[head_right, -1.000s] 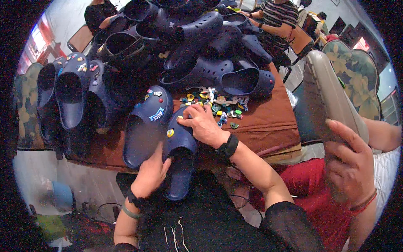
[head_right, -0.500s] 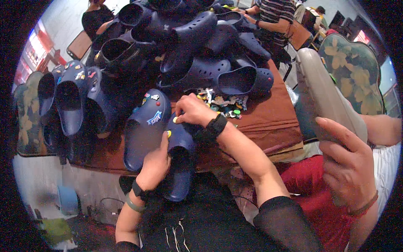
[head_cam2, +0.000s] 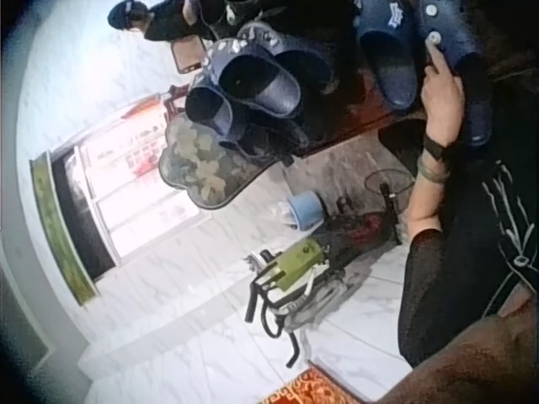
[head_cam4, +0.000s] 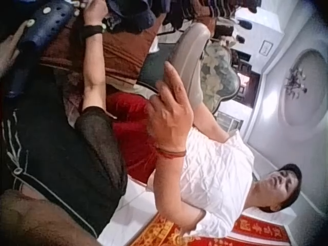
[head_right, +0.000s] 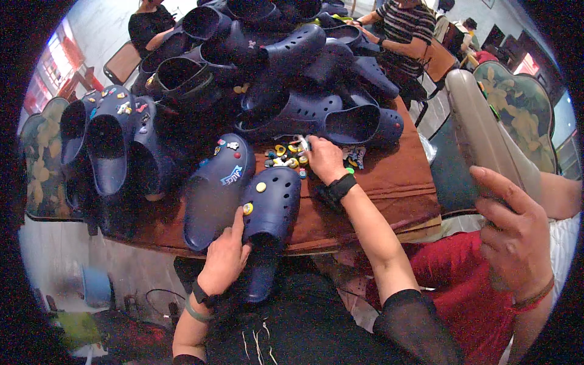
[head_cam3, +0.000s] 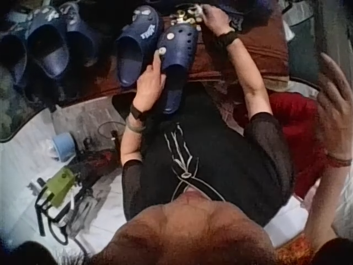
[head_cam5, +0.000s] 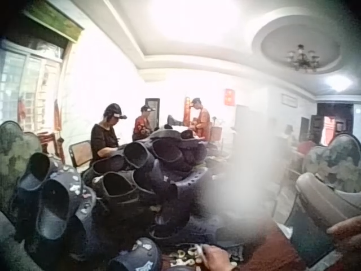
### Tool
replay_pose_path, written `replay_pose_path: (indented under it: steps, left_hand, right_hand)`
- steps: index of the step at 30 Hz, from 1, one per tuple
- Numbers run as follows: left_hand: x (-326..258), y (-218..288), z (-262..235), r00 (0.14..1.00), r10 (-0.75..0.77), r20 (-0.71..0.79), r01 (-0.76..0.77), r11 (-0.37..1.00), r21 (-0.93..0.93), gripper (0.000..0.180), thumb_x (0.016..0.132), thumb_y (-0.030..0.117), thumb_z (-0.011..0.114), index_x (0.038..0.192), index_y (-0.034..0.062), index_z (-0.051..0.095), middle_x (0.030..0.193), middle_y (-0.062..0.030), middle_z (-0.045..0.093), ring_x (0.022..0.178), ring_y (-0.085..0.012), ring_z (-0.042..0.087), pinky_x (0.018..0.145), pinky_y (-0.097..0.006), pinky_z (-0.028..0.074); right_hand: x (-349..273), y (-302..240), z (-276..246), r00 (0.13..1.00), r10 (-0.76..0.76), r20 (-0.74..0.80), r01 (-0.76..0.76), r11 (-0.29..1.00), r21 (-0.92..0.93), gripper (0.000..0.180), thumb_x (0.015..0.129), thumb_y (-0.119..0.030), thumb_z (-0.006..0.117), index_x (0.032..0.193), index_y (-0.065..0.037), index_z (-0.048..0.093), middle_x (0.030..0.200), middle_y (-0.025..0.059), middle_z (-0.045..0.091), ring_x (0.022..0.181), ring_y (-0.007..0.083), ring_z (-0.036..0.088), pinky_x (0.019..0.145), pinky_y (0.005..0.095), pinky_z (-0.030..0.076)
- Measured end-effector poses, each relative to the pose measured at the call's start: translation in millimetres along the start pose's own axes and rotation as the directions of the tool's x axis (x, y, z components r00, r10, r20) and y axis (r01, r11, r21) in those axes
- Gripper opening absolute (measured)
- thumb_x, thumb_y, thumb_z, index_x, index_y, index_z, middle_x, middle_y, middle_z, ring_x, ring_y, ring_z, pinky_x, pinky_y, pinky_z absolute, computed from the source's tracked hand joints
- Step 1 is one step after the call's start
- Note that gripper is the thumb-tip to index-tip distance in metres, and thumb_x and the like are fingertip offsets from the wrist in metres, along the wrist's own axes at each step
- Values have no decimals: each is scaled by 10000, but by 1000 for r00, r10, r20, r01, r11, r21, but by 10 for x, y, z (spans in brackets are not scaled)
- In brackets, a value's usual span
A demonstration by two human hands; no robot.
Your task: Manually applying decorative charms to the holes of clogs.
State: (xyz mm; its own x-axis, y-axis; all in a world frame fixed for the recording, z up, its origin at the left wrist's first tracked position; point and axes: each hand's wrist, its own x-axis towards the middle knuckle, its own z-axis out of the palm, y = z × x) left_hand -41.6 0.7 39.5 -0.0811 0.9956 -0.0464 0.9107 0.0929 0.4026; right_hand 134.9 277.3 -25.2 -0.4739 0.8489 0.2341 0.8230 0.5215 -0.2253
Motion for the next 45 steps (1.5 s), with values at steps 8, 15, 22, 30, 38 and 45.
replay_pose_path:
  steps: [8, 15, 22, 30, 38, 45]
  left_hand:
    - [-79, -102, 138, 999, 17, -38, -23, 988, -156, 808, 815, 2, 583, 1502, 29, 157, 1142, -258, 486, 973, -439, 574, 804, -486, 520]
    - [-94, -154, 193, 997, 30, -69, -42, 985, -166, 804, 823, 16, 601, 1501, 38, 170, 1075, -227, 471, 938, -406, 586, 790, -479, 524]
    - [-94, -185, 211, 998, 23, -51, -32, 982, -187, 805, 825, 18, 604, 1503, 48, 171, 1087, -223, 460, 933, -416, 583, 788, -483, 525]
    - [-79, -178, 215, 997, 30, -65, -42, 978, -203, 813, 819, 6, 601, 1508, 51, 170, 1111, -230, 458, 925, -433, 584, 775, -492, 527]
    - [-47, -185, 220, 994, 81, -74, -94, 978, -184, 821, 802, -34, 586, 1499, 2, 154, 1100, -242, 462, 916, -434, 583, 762, -478, 527]
    - [10, -253, 256, 991, 122, -46, -129, 968, -215, 813, 793, -54, 570, 1486, -32, 146, 1093, -263, 457, 891, -451, 580, 745, -482, 524]
  right_hand:
    - [134, -112, 147, 999, 35, -38, -31, 996, 85, 315, 829, -286, 697, 1015, -71, 563, 919, 175, 604, 848, 403, 632, 749, 476, 514]
    - [12, 6, 43, 989, 56, -140, 2, 923, 386, 198, 804, -179, 703, 882, -44, 581, 899, 169, 651, 851, 400, 620, 731, 451, 495]
    - [-592, -301, -837, 943, -129, 306, -257, 300, 919, 213, 943, -141, 629, 1085, 18, 627, 943, -5, 662, 841, 57, 592, 770, 228, 484]
    - [-1028, -506, -634, 776, -167, 608, -622, -42, 782, 152, 927, -173, 653, 965, -33, 610, 832, 13, 662, 596, 30, 540, 498, 180, 407]
    - [-857, -396, -558, 683, -175, 710, -692, 157, 705, 186, 853, -189, 732, 788, -75, 601, 716, 28, 648, 540, 52, 520, 496, 185, 392]
    - [-708, -442, -540, 631, -150, 761, -703, 305, 643, 266, 840, -189, 753, 727, -102, 528, 714, 13, 619, 616, 71, 550, 533, 197, 413]
